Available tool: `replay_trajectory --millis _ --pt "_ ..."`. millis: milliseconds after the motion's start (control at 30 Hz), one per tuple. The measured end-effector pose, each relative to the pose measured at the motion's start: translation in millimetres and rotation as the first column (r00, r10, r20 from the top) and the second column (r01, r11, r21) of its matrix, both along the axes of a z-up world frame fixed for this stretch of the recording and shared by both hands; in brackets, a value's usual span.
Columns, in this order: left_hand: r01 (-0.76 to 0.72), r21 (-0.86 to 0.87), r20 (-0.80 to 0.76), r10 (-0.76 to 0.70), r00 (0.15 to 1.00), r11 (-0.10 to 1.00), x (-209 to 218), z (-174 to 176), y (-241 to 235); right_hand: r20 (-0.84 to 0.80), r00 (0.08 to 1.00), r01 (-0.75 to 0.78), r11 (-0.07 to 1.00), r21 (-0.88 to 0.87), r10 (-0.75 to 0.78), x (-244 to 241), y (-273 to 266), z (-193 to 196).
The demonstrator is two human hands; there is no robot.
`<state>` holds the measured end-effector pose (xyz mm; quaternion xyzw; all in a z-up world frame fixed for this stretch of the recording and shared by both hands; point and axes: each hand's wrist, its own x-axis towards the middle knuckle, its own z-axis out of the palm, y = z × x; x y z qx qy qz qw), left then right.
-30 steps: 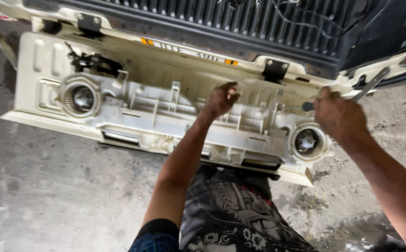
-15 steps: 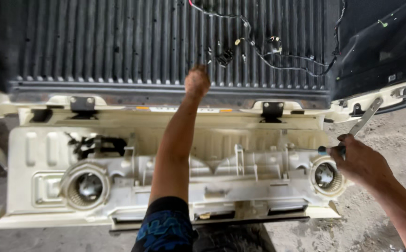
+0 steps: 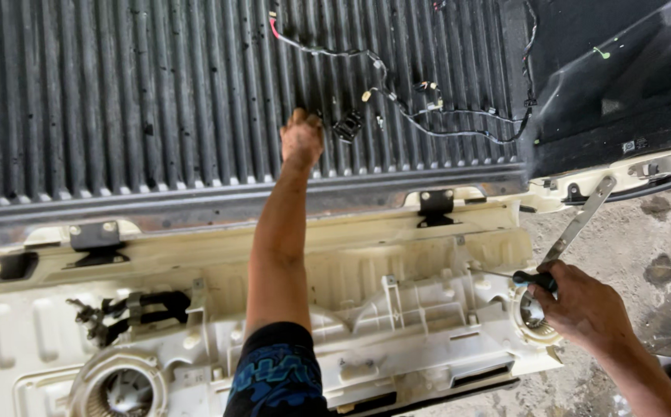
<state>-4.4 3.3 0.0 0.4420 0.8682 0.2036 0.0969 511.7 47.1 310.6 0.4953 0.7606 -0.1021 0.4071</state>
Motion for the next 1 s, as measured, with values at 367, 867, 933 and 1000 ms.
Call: replay_trajectory --millis 367,867,933,1000 --pt "0.198 -0.178 -0.147 -0.225 0.963 0.964 -32 -36 35 -0.058 0.998 0.005 0.998 0.067 -0.001 -1 -14 4" --pt "0.039 0.279 0.108 -0.072 0.992 0.959 -44 -68 31 -0.12 0.992 -0.011 0.991 0.136 0.028 14 -17 -2" --pt "-0.288 0.34 0.704 -0.04 0.709 0.895 -55 -54 18 -0.147 0.989 0.016 0.988 0.155 0.007 20 -19 -1" --pt "-0.587 0.15 0.985 -0.07 0.157 0.796 -57 -32 5 -0.173 0.985 0.031 0.985 0.17 -0.001 24 -19 0"
